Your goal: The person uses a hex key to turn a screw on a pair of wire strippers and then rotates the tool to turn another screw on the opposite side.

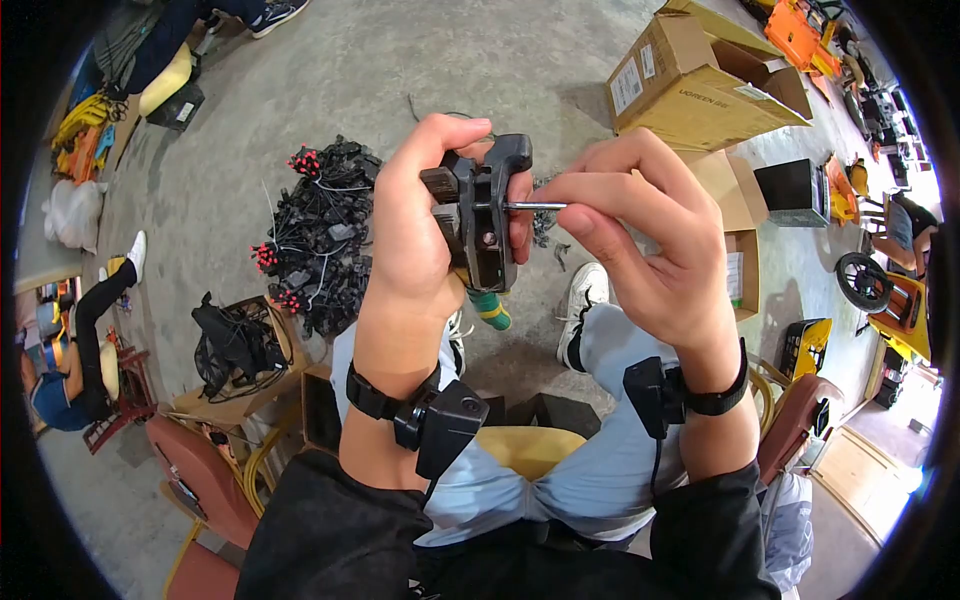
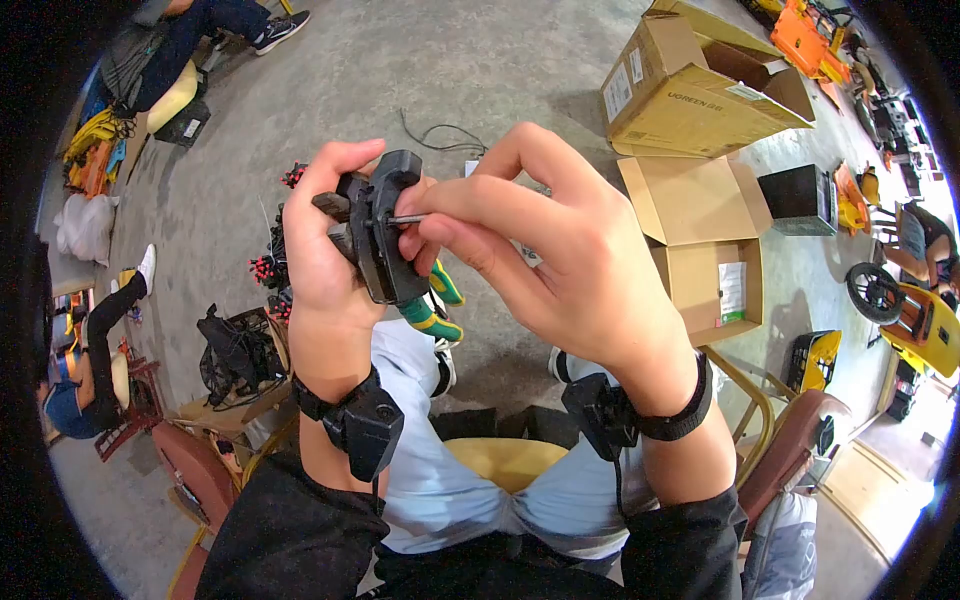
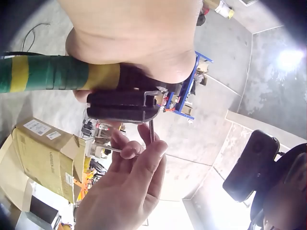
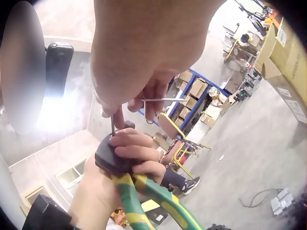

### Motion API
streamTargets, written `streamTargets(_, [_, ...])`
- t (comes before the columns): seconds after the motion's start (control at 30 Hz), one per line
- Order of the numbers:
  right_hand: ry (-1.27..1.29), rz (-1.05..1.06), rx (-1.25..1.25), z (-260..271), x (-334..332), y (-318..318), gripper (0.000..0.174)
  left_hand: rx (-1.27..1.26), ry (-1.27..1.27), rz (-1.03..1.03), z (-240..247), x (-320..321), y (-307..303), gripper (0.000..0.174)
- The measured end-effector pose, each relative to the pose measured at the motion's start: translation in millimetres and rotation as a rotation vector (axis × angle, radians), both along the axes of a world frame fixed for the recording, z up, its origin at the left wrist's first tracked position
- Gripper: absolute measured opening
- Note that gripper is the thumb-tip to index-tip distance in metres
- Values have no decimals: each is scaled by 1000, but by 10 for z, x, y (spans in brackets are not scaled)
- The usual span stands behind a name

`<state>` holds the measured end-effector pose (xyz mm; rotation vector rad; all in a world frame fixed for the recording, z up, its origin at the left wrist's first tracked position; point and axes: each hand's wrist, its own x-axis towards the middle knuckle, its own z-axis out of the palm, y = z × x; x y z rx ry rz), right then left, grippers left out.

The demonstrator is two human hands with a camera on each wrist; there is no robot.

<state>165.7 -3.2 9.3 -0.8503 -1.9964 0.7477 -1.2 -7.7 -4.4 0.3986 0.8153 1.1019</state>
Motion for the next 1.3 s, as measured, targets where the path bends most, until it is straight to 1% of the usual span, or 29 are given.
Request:
streamTargets(0.07, [-52, -3, 146, -7, 6, 15, 16, -19, -14, 15, 4, 3, 2, 38])
streamTargets(0.1, [-53, -4, 146, -11, 12, 16, 16, -24, -24, 19, 14, 3, 2, 38])
streamTargets(0.17, [-124, -30, 273, -22, 14, 21, 20, -30, -35, 25, 25, -3, 2, 38])
streamTargets(0.3, [-80, -26, 287, -43, 3, 35, 18, -37, -54, -11, 2, -23, 6, 37])
streamTargets(0.37, [-54, -7, 122, -14, -8, 1, 15, -26, -66, -33, -5, -25, 7, 37])
streamTargets(0.4, [-54, -8, 121, -16, -16, -18, 15, -41, -65, -27, -1, -24, 4, 37])
streamTargets(0.47, [16, 30, -87, -22, -34, -51, 11, -56, -65, -22, 3, -20, 3, 37])
streamTargets(0.5, [16, 28, -88, -15, -46, -64, 11, -54, -62, -13, 0, -22, 3, 37])
streamTargets(0.53, [44, 43, -203, -1, -60, -77, 13, -52, -59, -2, -2, -21, 2, 38])
streamTargets(0.57, [73, 59, -318, 12, -73, -90, 20, -53, -58, -3, 1, -15, -2, 38])
streamTargets(0.6, [73, 59, -318, 21, -79, -101, 20, -40, -5, 8, 9, -7, -9, 38])
streamTargets(0.63, [136, 91, -489, 29, -83, -113, 27, -26, 49, 18, 16, -2, -15, 38])
streamTargets(0.67, [199, 121, -660, 44, -86, -127, 34, -26, 49, 17, 20, 4, -19, 38])
streamTargets(0.7, [199, 119, -660, 91, -92, -136, 34, 1, 80, 51, 24, 11, -20, 38])
streamTargets(0.77, [429, 122, -1107, 198, -115, -140, 40, 29, 109, 85, 33, 34, -26, 38])
streamTargets(0.8, [429, 122, -1107, 186, -123, -133, 40, 64, 172, 146, 37, 59, -33, 38])
streamTargets(0.83, [429, 55, -1101, 159, -131, -121, 39, 98, 236, 208, 39, 74, -38, 38])
streamTargets(0.87, [428, -12, -1094, 138, -135, -110, 39, 97, 237, 207, 41, 75, -41, 38])
streamTargets(0.9, [428, -12, -1095, 130, -121, -98, 39, 92, 235, 196, 45, 76, -42, 38])
streamTargets(0.97, [350, -94, -921, 120, -78, -80, 40, 88, 231, 184, 33, 67, -35, 38])
streamTargets(1.0, [322, -169, -750, 88, -106, -100, 39, 79, 155, 136, 4, 47, -19, 39])
streamTargets(1.03, [322, -169, -748, 80, -100, -106, 39, 70, 79, 88, -11, 34, -6, 39])
streamTargets(1.1, [139, -170, -459, 71, -87, -122, 32, 33, 28, 61, 17, 34, -5, 40])
streamTargets(1.13, [139, -170, -460, 77, -101, -133, 32, -2, -25, 33, 30, 35, -4, 40])
streamTargets(1.17, [165, -135, -370, 89, -126, -145, 28, -3, -25, 33, 33, 27, -3, 40])
streamTargets(1.2, [190, -101, -281, 99, -140, -151, 25, -12, -74, -32, 35, 12, 1, 40])
streamTargets(1.23, [190, -101, -281, 105, -137, -150, 25, -22, -123, -97, 39, 4, 4, 41])
streamTargets(1.27, [160, -85, -254, 110, -129, -147, 23, -22, -123, -97, 53, 18, 1, 41])
streamTargets(1.3, [130, -70, -228, 111, -121, -145, 22, -83, -126, -99, 72, 43, -6, 41])
